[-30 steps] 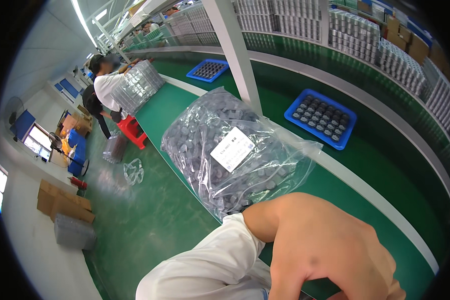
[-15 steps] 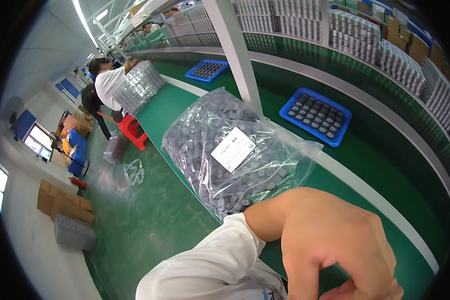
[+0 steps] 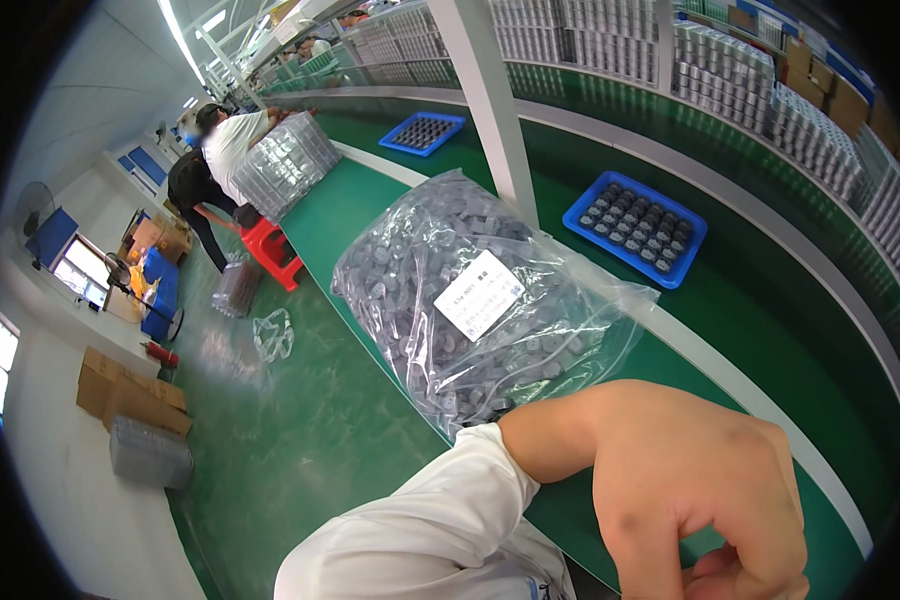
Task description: Placing small electronic components from a bulk bag into a sorting tray.
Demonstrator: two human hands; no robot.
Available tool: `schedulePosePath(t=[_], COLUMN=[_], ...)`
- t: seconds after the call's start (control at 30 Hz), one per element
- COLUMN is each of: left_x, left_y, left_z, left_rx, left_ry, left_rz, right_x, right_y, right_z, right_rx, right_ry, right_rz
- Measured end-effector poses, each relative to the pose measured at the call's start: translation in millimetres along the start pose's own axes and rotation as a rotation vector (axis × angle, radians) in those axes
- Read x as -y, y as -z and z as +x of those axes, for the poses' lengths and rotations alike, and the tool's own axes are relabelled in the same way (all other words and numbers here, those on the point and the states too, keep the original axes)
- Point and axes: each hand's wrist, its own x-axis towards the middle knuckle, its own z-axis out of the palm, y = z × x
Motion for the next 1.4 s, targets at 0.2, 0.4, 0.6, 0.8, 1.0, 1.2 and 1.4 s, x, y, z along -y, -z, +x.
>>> schedulePosePath(t=[0.2,0.4,0.6,0.8,1.0,1.2,1.4], left_x=[3,1,9,24,19,-2,0], left_y=[3,3,-9,-21,-46,-26,-17], left_z=[-1,-2,8,9,-1,2,-4], left_rx=[-0.017,-0.039,-0.051,-0.128,-0.33,-0.204,-0.085], left_ry=[-0.051,-0.059,-0.08,-0.06,0.081,-0.085,-0.015], left_rz=[-0.046,-0.061,0.017,0.127,0.317,0.309,0.428], right_x=[-13,-26,-23,-38,-63,-74,-50], right_y=[2,2,-6,-5,-14,-26,-28], right_z=[3,11,10,17,32,42,17], right_rx=[0.012,0.028,0.048,0.059,0.1,0.116,0.001], right_ry=[0.059,0.125,0.185,0.225,0.303,0.37,0.31], right_rz=[0.039,0.079,0.089,0.117,0.184,0.224,0.051])
